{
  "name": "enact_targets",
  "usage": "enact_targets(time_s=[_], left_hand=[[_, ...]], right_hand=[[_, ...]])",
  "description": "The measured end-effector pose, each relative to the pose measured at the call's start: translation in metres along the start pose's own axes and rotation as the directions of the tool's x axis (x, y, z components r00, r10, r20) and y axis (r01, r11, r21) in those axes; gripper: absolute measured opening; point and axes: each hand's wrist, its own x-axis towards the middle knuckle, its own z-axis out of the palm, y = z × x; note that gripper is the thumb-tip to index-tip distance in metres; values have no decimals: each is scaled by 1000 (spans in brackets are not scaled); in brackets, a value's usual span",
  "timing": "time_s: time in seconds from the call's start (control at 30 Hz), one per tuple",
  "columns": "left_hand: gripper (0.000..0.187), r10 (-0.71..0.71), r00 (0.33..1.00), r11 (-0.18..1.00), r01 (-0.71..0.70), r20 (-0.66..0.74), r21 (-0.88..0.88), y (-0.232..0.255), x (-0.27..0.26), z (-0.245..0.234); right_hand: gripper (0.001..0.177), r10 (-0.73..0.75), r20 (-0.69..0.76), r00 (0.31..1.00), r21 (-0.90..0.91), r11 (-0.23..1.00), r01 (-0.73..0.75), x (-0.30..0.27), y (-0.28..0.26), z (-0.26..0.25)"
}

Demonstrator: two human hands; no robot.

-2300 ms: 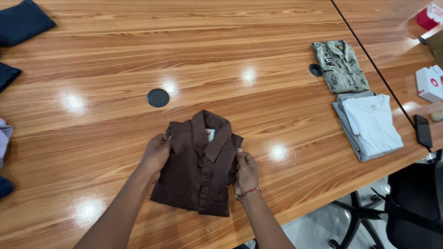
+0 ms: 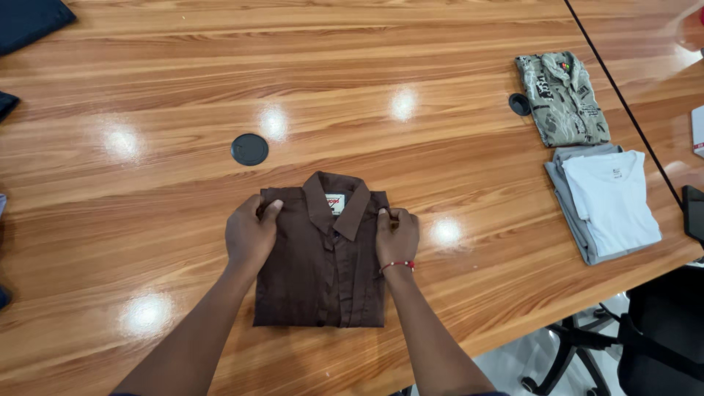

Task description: The person folds a brown long-sleeved shirt on a wooden table, smoothing the fabric, folding the sleeves inward, and rolling the shirt into a compact bundle. The person then picks up a light purple t-shirt and begins to unfold it.

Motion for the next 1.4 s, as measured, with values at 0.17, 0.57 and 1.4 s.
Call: enact_targets(time_s=[0.17,0.57,1.4], left_hand=[[34,78,983,997,-79,-166,1,1,-2,9],[36,-157,986,987,158,-47,29,14,4,4],[68,455,877,721,-465,155,514,-18,0,46]], right_hand=[[28,180,111,977,48,981,-186,2,-24,-8],[31,329,204,922,62,936,-347,-1,-35,-7],[74,-344,486,803,-185,858,479,-28,-51,6]])
